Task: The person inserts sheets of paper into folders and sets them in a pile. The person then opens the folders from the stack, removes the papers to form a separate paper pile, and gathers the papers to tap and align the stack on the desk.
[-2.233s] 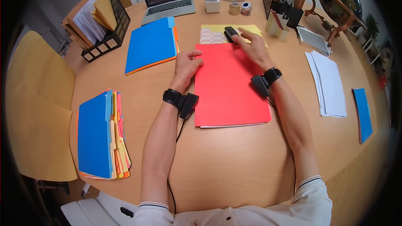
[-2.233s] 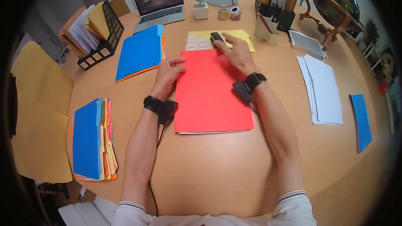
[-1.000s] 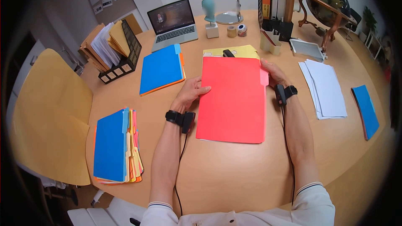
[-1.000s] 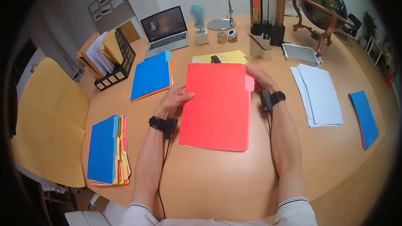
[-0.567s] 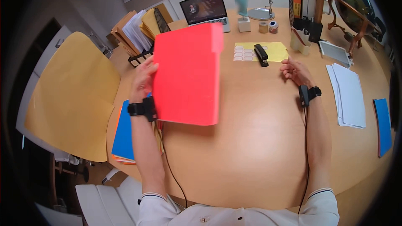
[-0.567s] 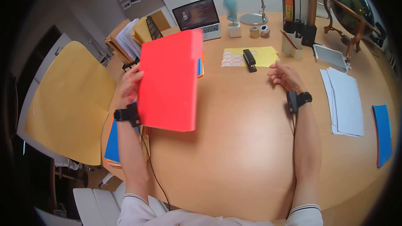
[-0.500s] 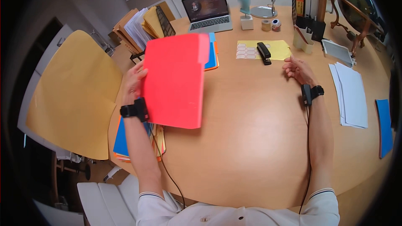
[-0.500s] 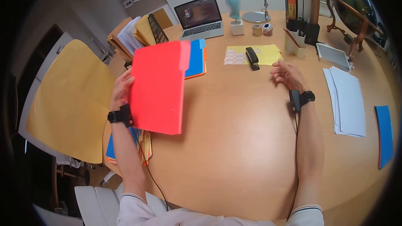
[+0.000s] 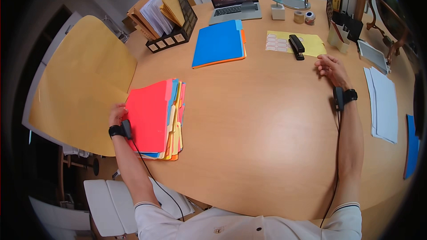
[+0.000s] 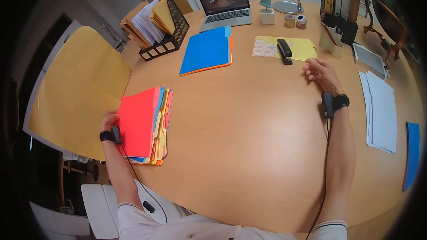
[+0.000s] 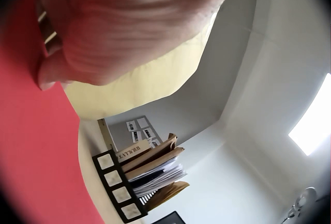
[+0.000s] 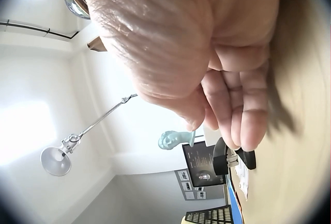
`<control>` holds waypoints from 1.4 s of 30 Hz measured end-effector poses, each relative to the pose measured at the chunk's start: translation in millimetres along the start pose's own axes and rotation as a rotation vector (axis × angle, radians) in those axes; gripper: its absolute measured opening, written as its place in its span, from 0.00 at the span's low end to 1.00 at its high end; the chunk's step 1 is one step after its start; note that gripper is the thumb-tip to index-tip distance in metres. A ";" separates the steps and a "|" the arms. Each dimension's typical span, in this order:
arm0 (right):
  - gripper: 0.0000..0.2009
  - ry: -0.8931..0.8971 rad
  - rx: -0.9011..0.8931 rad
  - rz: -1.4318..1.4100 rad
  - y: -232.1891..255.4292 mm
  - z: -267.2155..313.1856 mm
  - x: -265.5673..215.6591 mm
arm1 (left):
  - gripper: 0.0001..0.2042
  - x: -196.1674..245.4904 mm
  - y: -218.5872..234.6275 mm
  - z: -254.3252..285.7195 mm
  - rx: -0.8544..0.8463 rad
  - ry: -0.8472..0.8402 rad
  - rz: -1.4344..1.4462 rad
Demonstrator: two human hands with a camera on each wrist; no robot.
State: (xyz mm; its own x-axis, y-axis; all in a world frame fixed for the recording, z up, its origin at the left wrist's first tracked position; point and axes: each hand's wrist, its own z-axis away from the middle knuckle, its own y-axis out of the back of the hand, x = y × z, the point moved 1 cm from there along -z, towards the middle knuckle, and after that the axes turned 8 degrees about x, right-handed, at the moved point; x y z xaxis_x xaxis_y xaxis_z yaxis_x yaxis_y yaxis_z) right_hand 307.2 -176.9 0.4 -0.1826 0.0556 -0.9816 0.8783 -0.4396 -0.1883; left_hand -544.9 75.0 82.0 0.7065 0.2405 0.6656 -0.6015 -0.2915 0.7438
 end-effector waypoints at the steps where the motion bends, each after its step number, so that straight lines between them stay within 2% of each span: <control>1: 0.14 0.004 0.009 0.016 -1.0 0.5 -0.9 | 0.18 -1.3 -2.1 2.9 0.001 0.002 0.002; 4: 0.13 -0.007 0.031 0.045 -3.5 2.8 -2.1 | 0.18 -3.2 -14.2 0.7 0.044 -0.075 -0.141; 6: 0.13 0.000 0.048 0.036 -4.5 1.0 0.9 | 0.20 -7.7 -24.4 -18.6 0.132 -0.437 -0.508; 7: 0.14 0.004 0.061 0.024 -4.7 0.6 1.5 | 0.20 2.4 -31.1 -20.2 0.129 -0.439 -0.502; 9: 0.14 0.004 0.071 0.039 -7.9 3.8 -1.8 | 0.23 49.0 -48.6 -14.5 0.258 -0.407 -0.414; 11: 0.14 0.000 0.085 0.051 -10.1 5.7 -3.1 | 0.26 126.0 -61.3 27.7 0.242 -0.513 -0.373; 13: 0.13 0.012 0.077 0.081 -11.4 5.0 -2.0 | 0.29 180.9 -84.8 46.7 0.045 -0.518 -0.135; 15: 0.13 0.021 0.073 0.095 -11.1 4.7 -0.3 | 0.29 232.6 -117.9 74.3 -0.147 -0.664 -0.145; 19: 0.13 0.043 0.062 0.115 -11.9 4.1 0.6 | 0.30 278.0 -217.3 120.0 -0.356 -0.867 -0.147; 20: 0.13 0.048 0.072 0.114 -11.3 4.5 0.3 | 0.31 285.7 -234.3 142.3 -0.370 -0.819 -0.169; 22: 0.13 0.030 0.065 0.100 -10.9 4.9 -0.1 | 0.33 297.0 -260.6 162.5 -0.385 -0.781 -0.188; 24: 0.13 0.032 0.071 0.089 -9.8 3.9 -0.8 | 0.35 302.6 -293.4 158.9 -0.409 -0.981 -0.356; 28: 0.13 0.027 0.065 0.078 -10.0 4.9 -1.2 | 0.32 308.7 -314.5 162.2 -0.463 -0.911 -0.354; 30: 0.12 0.030 0.072 0.072 -7.5 2.5 0.3 | 0.27 301.2 -325.0 155.3 -0.366 -1.020 -0.238; 34: 0.12 0.046 0.067 0.097 -8.9 2.9 1.3 | 0.22 300.9 -325.5 167.3 -0.339 -1.090 -0.310; 36: 0.12 0.044 0.071 0.110 -10.6 3.0 -0.2 | 0.18 296.4 -326.1 173.7 -0.203 -1.181 -0.266; 40: 0.12 0.044 0.079 0.122 -10.1 2.3 1.0 | 0.16 297.4 -323.7 178.7 -0.160 -1.181 -0.206; 42: 0.12 0.048 0.073 0.123 -10.1 2.3 1.6 | 0.12 300.1 -320.6 179.0 -0.158 -1.093 -0.105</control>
State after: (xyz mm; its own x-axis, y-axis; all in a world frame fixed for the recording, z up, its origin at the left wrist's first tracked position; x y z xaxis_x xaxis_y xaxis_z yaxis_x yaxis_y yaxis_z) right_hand 297.0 -174.4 0.8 -0.0531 0.0396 -0.9978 0.8581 -0.5092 -0.0659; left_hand -73.3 75.0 32.4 0.6583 -0.7121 0.2441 -0.5054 -0.1778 0.8444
